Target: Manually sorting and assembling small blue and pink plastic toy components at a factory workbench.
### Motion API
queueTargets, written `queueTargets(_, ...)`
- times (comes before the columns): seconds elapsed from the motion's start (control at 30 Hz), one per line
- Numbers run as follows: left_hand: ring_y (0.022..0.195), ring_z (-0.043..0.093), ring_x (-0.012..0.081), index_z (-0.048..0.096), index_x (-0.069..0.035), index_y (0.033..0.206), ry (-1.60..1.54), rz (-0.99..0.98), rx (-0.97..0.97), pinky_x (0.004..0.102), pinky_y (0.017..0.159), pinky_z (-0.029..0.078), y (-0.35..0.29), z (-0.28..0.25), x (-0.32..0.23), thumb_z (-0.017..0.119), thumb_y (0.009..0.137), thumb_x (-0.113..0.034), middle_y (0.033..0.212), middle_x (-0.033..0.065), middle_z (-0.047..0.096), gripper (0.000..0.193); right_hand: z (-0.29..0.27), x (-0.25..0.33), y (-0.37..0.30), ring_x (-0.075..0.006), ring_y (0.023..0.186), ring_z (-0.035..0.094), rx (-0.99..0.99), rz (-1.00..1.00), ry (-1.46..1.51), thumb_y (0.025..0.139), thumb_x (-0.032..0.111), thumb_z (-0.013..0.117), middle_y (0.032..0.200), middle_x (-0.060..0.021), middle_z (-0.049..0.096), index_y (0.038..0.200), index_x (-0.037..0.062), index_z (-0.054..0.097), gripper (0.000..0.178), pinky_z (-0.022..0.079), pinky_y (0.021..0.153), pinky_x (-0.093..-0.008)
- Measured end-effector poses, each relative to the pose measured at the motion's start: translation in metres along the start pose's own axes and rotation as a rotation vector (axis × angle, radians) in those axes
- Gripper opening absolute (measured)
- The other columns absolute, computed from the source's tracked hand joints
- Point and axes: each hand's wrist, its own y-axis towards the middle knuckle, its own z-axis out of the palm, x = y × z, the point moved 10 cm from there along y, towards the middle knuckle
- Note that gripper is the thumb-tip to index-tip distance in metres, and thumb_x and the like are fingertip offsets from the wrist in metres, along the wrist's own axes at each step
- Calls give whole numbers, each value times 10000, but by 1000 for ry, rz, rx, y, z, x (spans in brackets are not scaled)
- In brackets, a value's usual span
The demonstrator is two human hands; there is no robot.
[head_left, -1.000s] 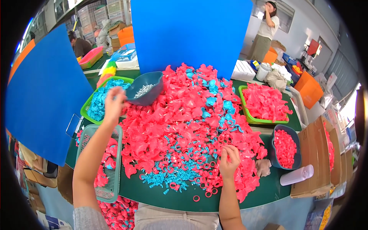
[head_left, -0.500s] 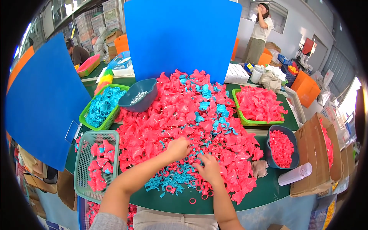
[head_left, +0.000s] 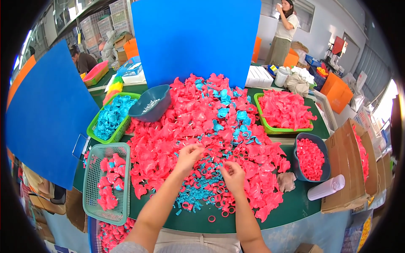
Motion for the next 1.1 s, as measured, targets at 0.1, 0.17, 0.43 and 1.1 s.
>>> queueTargets(0.1, 926, 659, 262, 571, -34, 890, -692, -246, -141, 403, 825, 548, -33, 8, 35, 571, 884, -70, 949, 127, 651, 37, 1, -17, 1, -61, 733, 572, -52, 156, 579, 849, -15, 642, 896, -12, 615, 1046, -31, 606, 202, 459, 631, -210)
queueTargets(0.17, 902, 661, 274, 548, -36, 936, -827, -285, -124, 408, 809, 554, -51, 28, 36, 558, 890, -57, 939, 130, 648, 51, -1, 7, 0, -70, 793, 582, -52, 57, 539, 844, -21, 641, 958, -36, 613, 1050, -28, 610, 208, 465, 670, -209)
queueTargets(0.43, 955, 612, 284, 541, -33, 1060, -1211, -387, -116, 440, 859, 526, -62, 38, 51, 490, 943, -165, 988, 143, 614, 184, -2, 60, 13, -196, 927, 618, -44, -155, 178, 815, 49, 649, 1084, -119, 628, 1098, -2, 623, 288, 494, 771, -300)
queueTargets(1.1, 996, 600, 318, 565, -43, 1010, -1253, -395, -169, 459, 902, 502, -64, 12, 45, 510, 947, -245, 998, 134, 604, 219, 33, -18, 82, -277, 858, 643, 136, 202, -137, 770, 250, 714, 857, -159, 648, 809, -1, 694, 255, 494, 752, -377)
